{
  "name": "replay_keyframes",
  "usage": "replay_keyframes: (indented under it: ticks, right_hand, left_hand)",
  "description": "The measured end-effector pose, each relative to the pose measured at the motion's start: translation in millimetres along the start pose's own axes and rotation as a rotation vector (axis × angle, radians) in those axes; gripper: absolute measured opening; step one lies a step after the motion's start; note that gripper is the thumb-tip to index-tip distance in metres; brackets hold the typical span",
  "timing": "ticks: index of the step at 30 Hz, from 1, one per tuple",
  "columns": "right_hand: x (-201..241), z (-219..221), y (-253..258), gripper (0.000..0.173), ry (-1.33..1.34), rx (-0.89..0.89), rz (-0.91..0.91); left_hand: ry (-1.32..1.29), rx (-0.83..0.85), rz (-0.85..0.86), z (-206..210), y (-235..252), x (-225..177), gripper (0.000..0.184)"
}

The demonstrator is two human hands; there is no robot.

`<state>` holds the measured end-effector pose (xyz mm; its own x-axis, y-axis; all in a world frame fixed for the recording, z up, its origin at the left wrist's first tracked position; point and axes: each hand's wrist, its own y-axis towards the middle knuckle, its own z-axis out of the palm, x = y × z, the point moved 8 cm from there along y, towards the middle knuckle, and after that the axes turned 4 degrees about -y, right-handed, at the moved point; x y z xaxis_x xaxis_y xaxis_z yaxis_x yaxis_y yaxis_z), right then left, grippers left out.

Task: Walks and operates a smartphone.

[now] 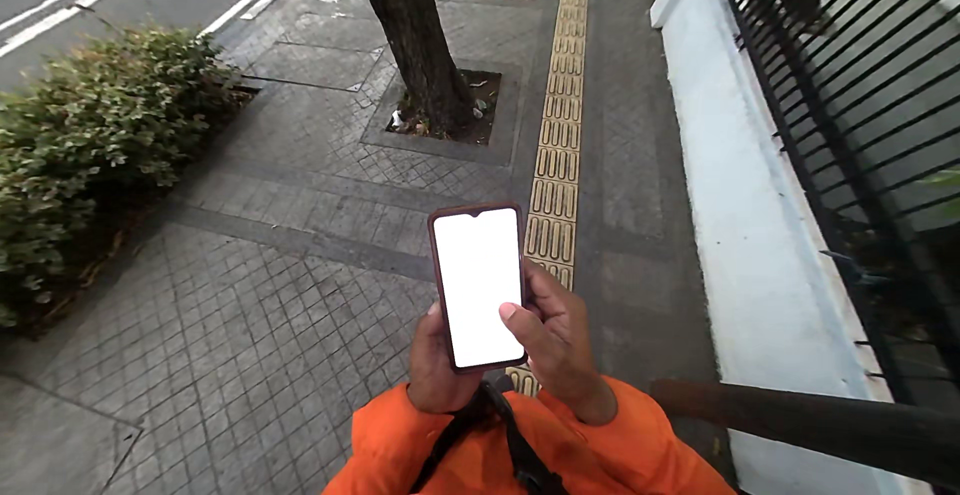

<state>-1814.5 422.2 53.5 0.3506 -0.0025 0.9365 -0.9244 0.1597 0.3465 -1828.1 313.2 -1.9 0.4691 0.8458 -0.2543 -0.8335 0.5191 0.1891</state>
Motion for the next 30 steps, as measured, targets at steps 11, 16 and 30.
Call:
replay_keyframes:
  ticks: [11, 16, 30]
  right_hand:
    - [2.8, -1.7, 1.0, 0.033, -0.005, 0.003, 0.009]
    - [4.8, -3.1, 4.3, 0.032, -0.023, 0.014, 0.018]
    - [6.2, -1.5, 8.9, 0.030, -0.051, 0.011, 0.026]
  left_hand:
    - [0.002, 0.015, -0.003, 1.0, 0.0, 1.8, 0.044]
    - [0.016, 0.021, -0.002, 2.7, -0.1, 1.5, 0.044]
    - [0.049, 0.001, 0.015, 2.2, -0.8, -1.2, 0.044]
